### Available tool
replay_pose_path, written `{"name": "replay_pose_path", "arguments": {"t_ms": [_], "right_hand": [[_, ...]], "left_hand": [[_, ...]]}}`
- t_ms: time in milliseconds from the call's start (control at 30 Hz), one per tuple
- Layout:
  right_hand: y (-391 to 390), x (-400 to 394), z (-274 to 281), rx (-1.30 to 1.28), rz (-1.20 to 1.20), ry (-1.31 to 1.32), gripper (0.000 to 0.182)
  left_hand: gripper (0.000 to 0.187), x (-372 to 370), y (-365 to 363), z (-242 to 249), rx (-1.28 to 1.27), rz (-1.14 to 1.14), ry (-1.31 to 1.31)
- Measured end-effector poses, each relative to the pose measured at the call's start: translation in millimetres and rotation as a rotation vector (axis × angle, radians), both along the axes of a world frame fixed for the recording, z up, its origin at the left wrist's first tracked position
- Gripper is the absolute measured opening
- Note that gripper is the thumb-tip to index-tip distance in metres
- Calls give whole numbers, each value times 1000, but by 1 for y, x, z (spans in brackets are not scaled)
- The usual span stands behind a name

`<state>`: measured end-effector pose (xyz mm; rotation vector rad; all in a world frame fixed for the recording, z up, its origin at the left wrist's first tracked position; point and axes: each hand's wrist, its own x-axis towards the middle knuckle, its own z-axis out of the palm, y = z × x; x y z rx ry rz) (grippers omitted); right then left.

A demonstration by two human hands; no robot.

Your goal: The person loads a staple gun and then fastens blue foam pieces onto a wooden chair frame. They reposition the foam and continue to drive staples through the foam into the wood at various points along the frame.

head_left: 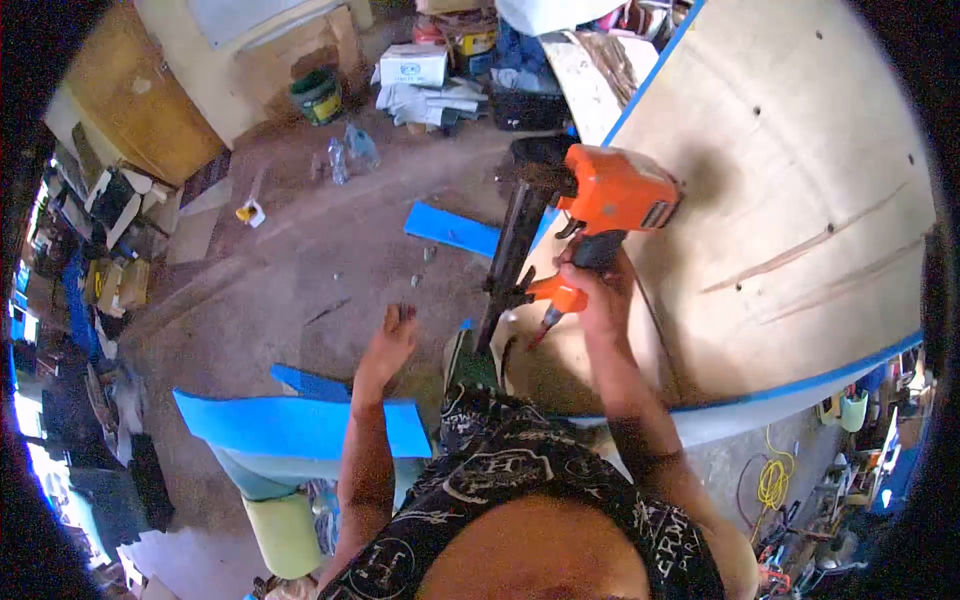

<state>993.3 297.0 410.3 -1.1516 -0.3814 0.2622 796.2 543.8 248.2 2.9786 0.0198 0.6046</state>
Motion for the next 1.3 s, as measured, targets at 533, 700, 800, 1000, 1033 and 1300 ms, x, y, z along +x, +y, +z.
{"name": "replay_pose_path", "arguments": {"t_ms": [533, 700, 800, 1000, 1033, 1300], "right_hand": [[223, 149, -148, 54, 78, 604, 21], [294, 186, -176, -48, 82, 661, 21], [327, 196, -173, -26, 139, 712, 21], [391, 216, -166, -87, 184, 844, 20], [393, 222, -174, -90, 275, 878, 21], [450, 246, -179, -197, 331, 900, 29]], "left_hand": [[29, 271, 165, 114, -1415, 102, 6], [35, 313, 237, 66, -1059, 38, -162], [38, 319, 267, 61, -840, -12, -86], [50, 318, 317, 52, -1269, 68, -88], [51, 309, 329, 55, -1338, 97, -43], [49, 213, 309, 8, -1876, 224, 181]]}}
